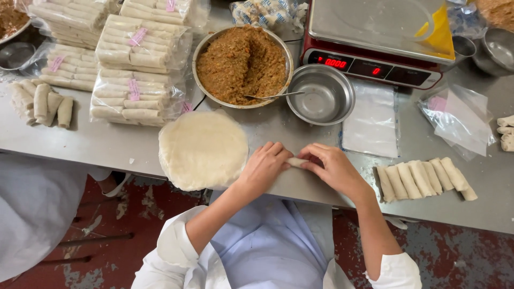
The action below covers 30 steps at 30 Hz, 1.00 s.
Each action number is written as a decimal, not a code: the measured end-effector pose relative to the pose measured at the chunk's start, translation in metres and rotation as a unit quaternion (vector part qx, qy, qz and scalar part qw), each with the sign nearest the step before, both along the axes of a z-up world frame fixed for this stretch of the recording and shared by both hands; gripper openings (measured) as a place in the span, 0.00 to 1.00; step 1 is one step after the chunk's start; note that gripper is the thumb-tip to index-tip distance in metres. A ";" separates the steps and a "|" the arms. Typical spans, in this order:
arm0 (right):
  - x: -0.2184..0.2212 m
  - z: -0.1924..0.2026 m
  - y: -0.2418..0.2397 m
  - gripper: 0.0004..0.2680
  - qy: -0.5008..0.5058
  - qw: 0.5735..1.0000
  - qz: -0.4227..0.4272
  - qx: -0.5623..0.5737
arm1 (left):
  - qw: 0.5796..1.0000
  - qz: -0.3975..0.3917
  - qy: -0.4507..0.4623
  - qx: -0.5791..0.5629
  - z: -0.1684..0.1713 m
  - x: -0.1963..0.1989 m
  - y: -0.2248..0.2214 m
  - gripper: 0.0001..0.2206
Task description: A person is manually assembling food rolls by placing filling on a wrapper and rolling it up on a production table.
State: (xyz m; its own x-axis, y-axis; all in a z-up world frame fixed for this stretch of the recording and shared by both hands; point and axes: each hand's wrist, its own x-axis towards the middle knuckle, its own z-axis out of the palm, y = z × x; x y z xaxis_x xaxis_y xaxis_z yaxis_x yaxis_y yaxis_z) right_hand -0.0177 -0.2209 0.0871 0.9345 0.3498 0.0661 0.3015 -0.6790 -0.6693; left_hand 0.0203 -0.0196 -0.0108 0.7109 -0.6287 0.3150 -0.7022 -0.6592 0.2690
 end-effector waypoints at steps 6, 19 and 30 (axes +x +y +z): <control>-0.003 -0.036 0.005 0.03 -0.245 0.961 -0.043 -0.118 | 0.999 0.021 -0.037 -0.011 -0.002 0.000 0.000 0.11; -0.049 -0.077 0.024 0.06 -0.320 0.931 -0.109 -0.141 | 0.991 -0.002 -0.122 -0.049 0.007 -0.043 0.015 0.15; -0.076 -0.057 -0.002 0.18 -0.196 0.973 -0.115 0.044 | 0.977 -0.043 0.110 -0.178 0.047 -0.056 0.015 0.22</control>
